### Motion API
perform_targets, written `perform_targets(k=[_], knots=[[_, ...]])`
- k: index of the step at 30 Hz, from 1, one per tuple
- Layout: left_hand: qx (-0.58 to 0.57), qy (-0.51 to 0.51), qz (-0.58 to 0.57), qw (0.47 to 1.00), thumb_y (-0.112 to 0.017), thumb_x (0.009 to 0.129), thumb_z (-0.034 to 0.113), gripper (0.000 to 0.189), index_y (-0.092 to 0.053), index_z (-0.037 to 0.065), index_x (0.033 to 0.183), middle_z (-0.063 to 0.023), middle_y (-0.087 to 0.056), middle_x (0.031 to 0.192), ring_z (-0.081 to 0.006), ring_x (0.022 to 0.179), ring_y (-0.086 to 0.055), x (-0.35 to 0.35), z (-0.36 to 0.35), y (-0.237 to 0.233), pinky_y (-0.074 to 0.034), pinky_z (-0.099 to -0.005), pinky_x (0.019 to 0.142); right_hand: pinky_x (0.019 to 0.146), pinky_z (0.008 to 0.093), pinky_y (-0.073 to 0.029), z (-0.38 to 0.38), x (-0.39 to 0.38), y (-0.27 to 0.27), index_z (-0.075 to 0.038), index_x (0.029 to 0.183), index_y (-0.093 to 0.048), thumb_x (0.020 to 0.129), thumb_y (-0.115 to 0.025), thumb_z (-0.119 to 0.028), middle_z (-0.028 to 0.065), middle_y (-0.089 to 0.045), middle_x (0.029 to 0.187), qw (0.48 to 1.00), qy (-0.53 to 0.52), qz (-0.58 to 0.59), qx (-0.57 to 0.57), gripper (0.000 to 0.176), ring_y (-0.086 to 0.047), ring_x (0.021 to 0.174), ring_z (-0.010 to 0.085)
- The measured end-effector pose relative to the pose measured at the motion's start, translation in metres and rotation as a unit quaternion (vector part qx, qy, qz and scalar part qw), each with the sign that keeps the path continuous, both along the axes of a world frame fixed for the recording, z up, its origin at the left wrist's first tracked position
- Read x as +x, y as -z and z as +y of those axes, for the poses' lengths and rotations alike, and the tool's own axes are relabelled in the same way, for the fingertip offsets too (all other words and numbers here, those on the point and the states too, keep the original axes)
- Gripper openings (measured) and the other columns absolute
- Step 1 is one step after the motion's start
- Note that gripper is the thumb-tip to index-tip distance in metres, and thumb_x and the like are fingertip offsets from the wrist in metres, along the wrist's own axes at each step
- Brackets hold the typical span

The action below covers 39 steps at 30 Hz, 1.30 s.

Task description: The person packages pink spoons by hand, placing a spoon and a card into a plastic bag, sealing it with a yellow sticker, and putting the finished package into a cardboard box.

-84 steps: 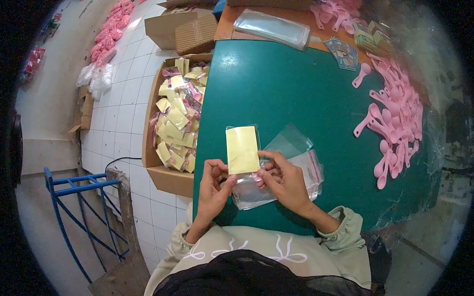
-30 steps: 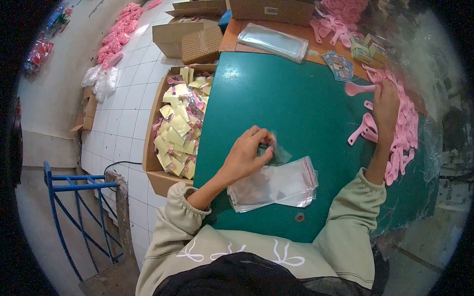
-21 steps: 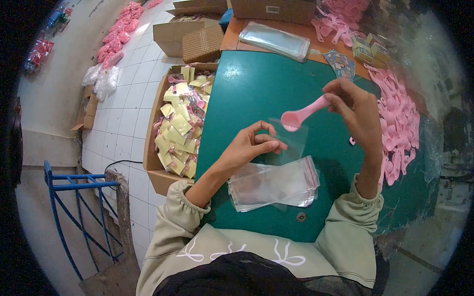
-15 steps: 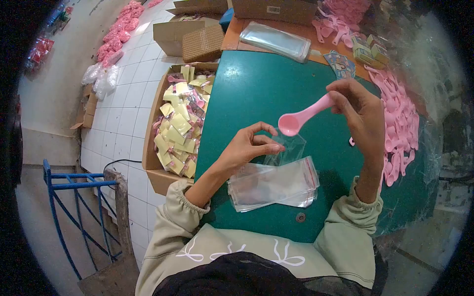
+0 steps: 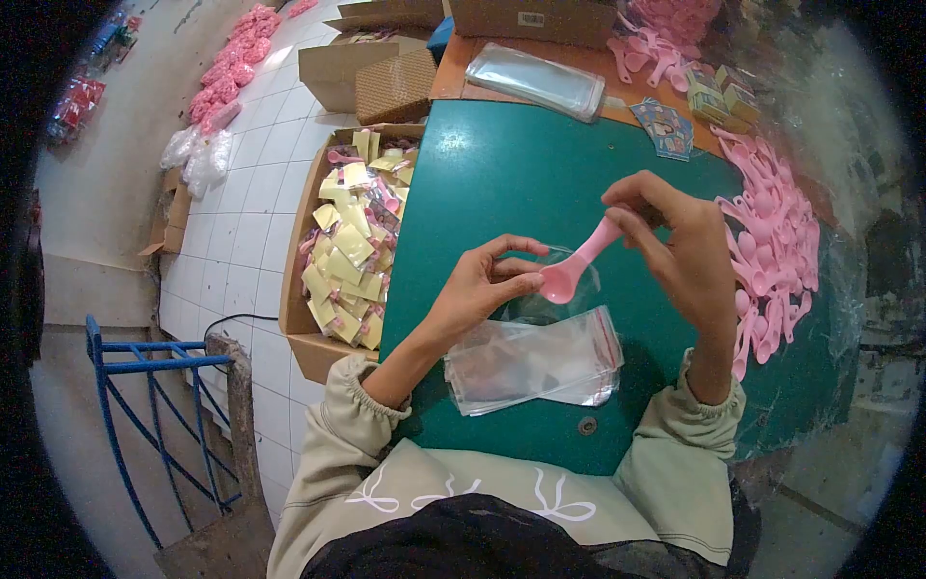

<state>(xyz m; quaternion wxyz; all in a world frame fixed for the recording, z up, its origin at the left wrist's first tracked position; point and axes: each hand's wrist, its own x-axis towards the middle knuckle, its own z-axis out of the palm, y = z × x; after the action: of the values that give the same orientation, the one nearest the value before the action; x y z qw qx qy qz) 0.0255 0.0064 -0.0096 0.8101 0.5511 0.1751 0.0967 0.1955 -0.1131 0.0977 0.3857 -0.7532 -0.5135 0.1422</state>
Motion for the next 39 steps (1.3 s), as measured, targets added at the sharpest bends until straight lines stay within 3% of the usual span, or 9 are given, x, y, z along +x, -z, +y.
perform_targets(k=[5,12,19,22,24,26,29,35,39], knots=[[-0.061,-0.004,-0.063,0.996,-0.062,0.088,0.015,0.039,-0.048,0.001,0.122,-0.007,-0.066,0.097,-0.0099,0.09,-0.059,-0.001,-0.005,-0.011,-0.046,-0.0244,0.082,0.055,0.0211,-0.047,0.009,-0.01,0.012,0.0,0.089,-0.057,0.082,-0.064,-0.007,0.0066,-0.063,0.069,0.995,-0.021,0.093,0.026,0.011,-0.06,0.062,0.0087],[0.113,0.048,-0.051,0.991,-0.048,0.096,0.024,0.032,-0.059,-0.002,0.111,-0.0093,-0.067,0.094,-0.0115,0.081,-0.061,-0.004,0.006,0.005,-0.049,-0.0258,0.075,0.058,0.0214,-0.048,0.012,-0.014,0.017,0.0,0.086,-0.058,0.084,-0.066,-0.016,0.0068,-0.063,0.073,0.983,-0.006,0.151,0.101,0.019,-0.06,0.064,0.0091],[0.005,-0.051,-0.116,0.992,-0.041,0.099,0.024,0.035,-0.06,-0.005,0.105,-0.0118,-0.066,0.094,-0.0133,0.083,-0.063,-0.008,0.005,-0.022,-0.051,-0.0238,0.075,0.084,0.0356,-0.045,0.023,-0.002,0.026,-0.004,0.096,-0.066,0.087,-0.038,-0.063,0.0136,-0.054,0.119,0.944,-0.309,0.106,0.047,0.067,-0.051,0.108,0.0236],[-0.005,-0.07,-0.146,0.987,-0.042,0.098,0.024,0.035,-0.06,-0.005,0.107,-0.0135,-0.066,0.096,-0.0148,0.087,-0.063,-0.014,0.01,-0.031,-0.051,-0.0233,0.076,0.081,0.0339,-0.045,0.035,0.051,0.036,-0.005,0.097,-0.067,0.089,-0.043,-0.057,0.0135,-0.054,0.119,0.932,-0.265,0.229,0.094,0.057,-0.053,0.104,0.0252],[0.004,-0.08,-0.151,0.985,-0.042,0.098,0.027,0.037,-0.06,-0.004,0.106,-0.0145,-0.066,0.098,-0.0139,0.083,-0.063,-0.017,0.012,-0.034,-0.051,-0.0225,0.072,0.08,0.0369,-0.046,0.041,0.114,0.057,-0.003,0.101,-0.066,0.091,-0.049,-0.043,0.0165,-0.056,0.115,0.998,-0.013,0.066,0.018,0.045,-0.055,0.101,0.0294],[0.053,-0.085,-0.147,0.984,-0.041,0.098,0.033,0.041,-0.06,-0.002,0.105,-0.0153,-0.066,0.1,-0.0112,0.074,-0.061,-0.019,0.015,-0.032,-0.049,-0.0212,0.062,0.083,0.0368,-0.044,0.04,0.168,0.093,-0.001,0.104,-0.062,0.085,-0.059,-0.04,0.0199,-0.061,0.104,0.949,0.208,-0.216,-0.1,0.044,-0.056,0.097,0.032],[0.011,-0.066,-0.165,0.984,-0.042,0.098,0.023,0.034,-0.06,-0.005,0.107,-0.0146,-0.066,0.098,-0.0164,0.09,-0.063,-0.023,0.021,-0.034,-0.051,-0.0236,0.079,0.082,0.0405,-0.044,0.026,0.222,0.17,0.0,0.106,-0.059,0.081,-0.063,-0.031,0.0222,-0.061,0.102,0.873,0.262,-0.411,0.021,0.039,-0.057,0.096,0.0365],[0.013,-0.061,-0.143,0.988,-0.043,0.098,0.021,0.033,-0.059,-0.005,0.109,-0.0149,-0.065,0.1,-0.0169,0.092,-0.063,-0.022,0.022,-0.034,-0.051,-0.0247,0.08,0.083,0.0442,-0.043,0.023,0.205,0.14,-0.001,0.107,-0.054,0.081,-0.058,-0.013,0.0239,-0.061,0.098,0.915,0.335,-0.226,0.004,0.029,-0.056,0.097,0.0418],[0.012,-0.06,-0.124,0.99,-0.045,0.097,0.018,0.03,-0.059,-0.006,0.109,-0.0143,-0.065,0.101,-0.0173,0.093,-0.063,-0.024,0.022,-0.038,-0.051,-0.0247,0.08,0.084,0.0385,-0.044,0.033,0.176,0.082,-0.002,0.111,-0.054,0.087,-0.049,-0.008,0.0181,-0.063,0.097,0.951,0.2,-0.234,0.038,0.025,-0.06,0.094,0.0333]])
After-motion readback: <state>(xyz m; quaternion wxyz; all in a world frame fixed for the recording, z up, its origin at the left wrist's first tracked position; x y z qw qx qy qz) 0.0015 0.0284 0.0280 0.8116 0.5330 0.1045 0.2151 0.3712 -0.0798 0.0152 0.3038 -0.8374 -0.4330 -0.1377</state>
